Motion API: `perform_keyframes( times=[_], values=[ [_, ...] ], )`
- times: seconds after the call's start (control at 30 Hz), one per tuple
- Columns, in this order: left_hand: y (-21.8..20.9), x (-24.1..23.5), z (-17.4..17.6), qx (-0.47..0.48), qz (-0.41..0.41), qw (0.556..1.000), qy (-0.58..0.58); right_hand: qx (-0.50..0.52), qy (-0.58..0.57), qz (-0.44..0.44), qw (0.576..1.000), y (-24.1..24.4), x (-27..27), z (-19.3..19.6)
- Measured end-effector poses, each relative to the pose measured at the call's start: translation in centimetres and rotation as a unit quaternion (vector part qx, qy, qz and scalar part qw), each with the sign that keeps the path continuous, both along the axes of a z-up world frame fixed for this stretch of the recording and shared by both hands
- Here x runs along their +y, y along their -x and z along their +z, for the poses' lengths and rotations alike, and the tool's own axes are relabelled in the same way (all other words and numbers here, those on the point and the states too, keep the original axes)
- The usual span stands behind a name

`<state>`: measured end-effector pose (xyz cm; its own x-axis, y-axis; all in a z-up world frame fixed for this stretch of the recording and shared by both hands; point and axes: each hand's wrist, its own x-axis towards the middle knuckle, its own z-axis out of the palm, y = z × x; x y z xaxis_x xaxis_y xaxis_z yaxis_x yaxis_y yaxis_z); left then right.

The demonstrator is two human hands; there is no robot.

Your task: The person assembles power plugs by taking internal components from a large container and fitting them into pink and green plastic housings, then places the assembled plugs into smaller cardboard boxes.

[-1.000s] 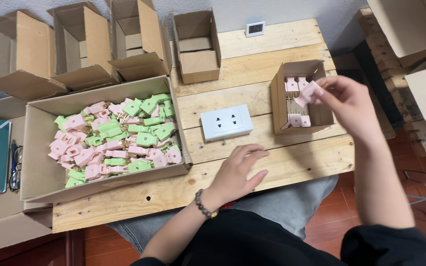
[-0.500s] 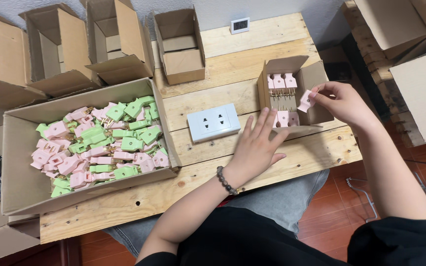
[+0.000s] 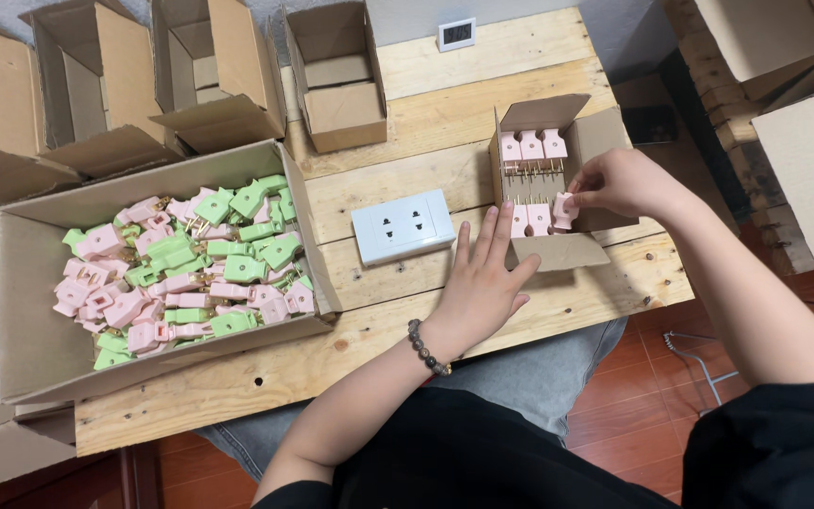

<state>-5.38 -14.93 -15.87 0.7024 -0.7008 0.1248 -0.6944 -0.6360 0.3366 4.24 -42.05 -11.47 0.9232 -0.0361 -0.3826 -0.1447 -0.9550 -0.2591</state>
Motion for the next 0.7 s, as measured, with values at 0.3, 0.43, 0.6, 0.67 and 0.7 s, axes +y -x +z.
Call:
perform_keyframes(
  times=[0.3,0.43,0.6,0.67,0.7],
  values=[
    [0.0,-0.1,0.0,0.002,0.003,1.0,0.001,0.066,0.067,0.078,0.992,-2.7,-0.1,-2.5],
    [0.0,-0.2,-0.2,0.003,0.0,1.0,0.003,0.065,0.098,0.099,0.988,-3.1,-0.6,-4.0],
    [0.0,-0.2,-0.3,0.003,0.0,1.0,0.002,0.047,0.123,0.133,0.982,-2.1,0.0,-3.7],
    [0.0,-0.1,-0.1,0.003,-0.003,1.0,0.011,0.03,0.14,0.146,0.979,-1.5,0.6,-3.3],
    [0.0,-0.2,-0.2,0.002,0.0,1.0,0.01,0.029,0.139,0.149,0.979,-1.5,0.4,-3.6]
  ],
)
